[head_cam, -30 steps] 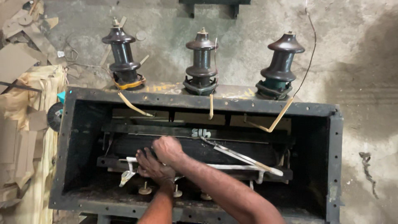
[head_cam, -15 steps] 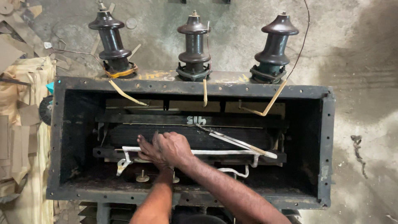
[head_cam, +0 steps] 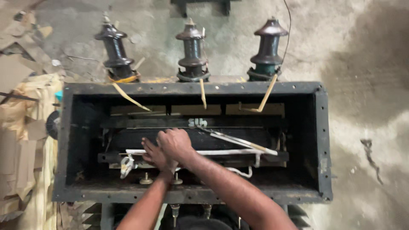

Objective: The person works on a transformer assembly inside a metal tank, bending and positioning white-insulated wire leads and hooking their ends onto terminal studs. They use red-handled pliers to grip, twist and secure the lead ends onto the studs, working along the row of terminals and pressing the leads into place by hand.

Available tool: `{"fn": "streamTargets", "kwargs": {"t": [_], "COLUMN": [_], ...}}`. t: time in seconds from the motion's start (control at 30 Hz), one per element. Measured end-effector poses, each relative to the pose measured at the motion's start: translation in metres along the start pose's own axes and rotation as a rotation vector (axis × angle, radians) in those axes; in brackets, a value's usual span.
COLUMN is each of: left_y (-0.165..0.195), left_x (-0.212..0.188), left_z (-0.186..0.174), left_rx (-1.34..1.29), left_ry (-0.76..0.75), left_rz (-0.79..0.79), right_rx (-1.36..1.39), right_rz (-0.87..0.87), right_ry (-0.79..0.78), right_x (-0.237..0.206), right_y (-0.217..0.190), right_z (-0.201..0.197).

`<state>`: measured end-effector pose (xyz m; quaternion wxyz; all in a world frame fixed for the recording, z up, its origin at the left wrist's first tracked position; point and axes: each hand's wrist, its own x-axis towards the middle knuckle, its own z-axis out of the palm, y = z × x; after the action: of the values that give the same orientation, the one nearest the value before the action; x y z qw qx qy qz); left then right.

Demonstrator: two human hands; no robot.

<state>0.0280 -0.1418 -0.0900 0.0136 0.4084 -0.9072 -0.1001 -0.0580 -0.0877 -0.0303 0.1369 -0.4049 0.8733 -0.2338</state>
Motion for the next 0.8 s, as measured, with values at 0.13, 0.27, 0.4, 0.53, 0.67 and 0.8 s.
{"fn": "streamTargets", "kwargs": {"t": [0.13, 0.27, 0.4, 0.53, 0.67, 0.8], "left_y": [-0.027, -0.064, -0.089, -0.107, -0.113, -0.127], "left_x": [-0.002, 0.026, 0.047, 0.050, 0.050, 0.051], "left_z": [-0.031, -0.038, -0.031, -0.028, -0.030, -0.032], "left_rx": [-0.077, -0.545, -0.467, -0.711, -0.735, -0.674], "left_ry": [-0.107, -0.335, -0.670, -0.760, -0.748, -0.903], "left_rz": [0.252, 0.598, 0.645, 0.667, 0.804, 0.761], "right_rx": [-0.023, -0.223, -0.426, -0.670, -0.724, -0.748], "right_rz": [-0.002, 0.033, -0.088, -0.080, 0.021, -0.057], "right_ry": [-0.018, -0.216, -0.128, -0.638, -0.897, -0.937], "right_x": [-0.006, 0.016, 0.051, 0.064, 0.057, 0.047], "right_y": [-0.010, -0.028, -0.066, -0.107, -0.122, -0.129], "right_z": [-0.004, 0.000, 0.010, 0.008, -0.003, -0.004]}}
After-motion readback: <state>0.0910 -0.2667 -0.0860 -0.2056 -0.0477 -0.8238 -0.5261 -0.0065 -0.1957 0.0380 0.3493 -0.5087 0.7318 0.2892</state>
